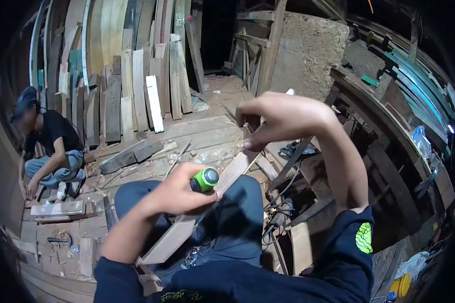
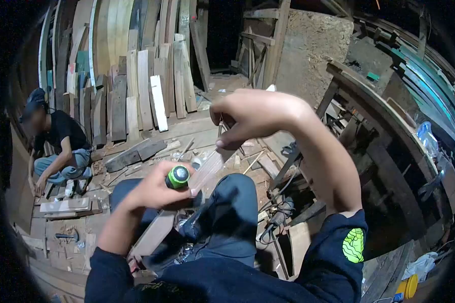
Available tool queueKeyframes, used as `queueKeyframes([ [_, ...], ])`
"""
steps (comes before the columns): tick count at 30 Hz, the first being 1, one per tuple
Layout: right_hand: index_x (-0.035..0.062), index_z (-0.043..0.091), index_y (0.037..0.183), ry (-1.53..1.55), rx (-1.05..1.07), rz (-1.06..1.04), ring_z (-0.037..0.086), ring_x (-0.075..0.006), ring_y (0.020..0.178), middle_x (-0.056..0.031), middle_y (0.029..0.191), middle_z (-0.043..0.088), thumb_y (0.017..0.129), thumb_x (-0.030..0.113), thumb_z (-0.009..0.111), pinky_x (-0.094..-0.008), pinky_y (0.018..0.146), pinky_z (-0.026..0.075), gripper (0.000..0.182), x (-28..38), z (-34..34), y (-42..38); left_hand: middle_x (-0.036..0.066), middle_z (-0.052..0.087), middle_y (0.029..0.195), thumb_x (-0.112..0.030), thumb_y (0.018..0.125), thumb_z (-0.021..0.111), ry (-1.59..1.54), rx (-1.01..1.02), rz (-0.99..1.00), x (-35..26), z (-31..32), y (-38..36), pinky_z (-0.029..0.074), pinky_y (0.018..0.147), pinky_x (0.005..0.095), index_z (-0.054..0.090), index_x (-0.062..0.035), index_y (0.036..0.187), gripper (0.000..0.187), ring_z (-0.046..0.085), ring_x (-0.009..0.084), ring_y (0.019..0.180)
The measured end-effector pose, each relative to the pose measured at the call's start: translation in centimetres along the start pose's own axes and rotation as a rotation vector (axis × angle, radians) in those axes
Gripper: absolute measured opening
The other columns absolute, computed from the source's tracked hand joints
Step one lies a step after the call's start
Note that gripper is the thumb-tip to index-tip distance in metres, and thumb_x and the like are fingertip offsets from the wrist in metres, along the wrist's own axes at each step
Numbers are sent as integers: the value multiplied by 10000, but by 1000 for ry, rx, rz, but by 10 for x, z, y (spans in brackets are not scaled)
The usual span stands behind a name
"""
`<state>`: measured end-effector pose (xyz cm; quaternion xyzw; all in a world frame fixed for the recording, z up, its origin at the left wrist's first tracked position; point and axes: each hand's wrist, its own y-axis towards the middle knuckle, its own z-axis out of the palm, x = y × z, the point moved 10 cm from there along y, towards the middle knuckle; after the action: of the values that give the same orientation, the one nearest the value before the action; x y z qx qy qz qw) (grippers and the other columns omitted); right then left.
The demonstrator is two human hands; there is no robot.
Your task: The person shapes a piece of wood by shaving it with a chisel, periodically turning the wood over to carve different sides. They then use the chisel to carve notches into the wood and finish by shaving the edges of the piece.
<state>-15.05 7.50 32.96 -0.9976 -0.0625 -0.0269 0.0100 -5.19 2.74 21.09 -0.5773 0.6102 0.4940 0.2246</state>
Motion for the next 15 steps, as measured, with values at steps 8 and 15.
queueKeyframes([
  [8,12,646,1125,280,-247,-373,619,-208,897,-83,944,647,854,73,710,-356,824,511,285,-12,-7,-5,13,659,841,-125,773,783,38,93,-109,-9,-37,25,483,735,265,661,5,976,270,585,90,791],
  [15,75,687,909,-388,-481,-435,599,-249,918,-59,906,597,796,162,717,-379,845,465,146,17,-6,-11,33,643,861,-144,749,789,309,68,-183,-3,-53,33,487,777,274,635,-10,992,317,584,107,821],
])
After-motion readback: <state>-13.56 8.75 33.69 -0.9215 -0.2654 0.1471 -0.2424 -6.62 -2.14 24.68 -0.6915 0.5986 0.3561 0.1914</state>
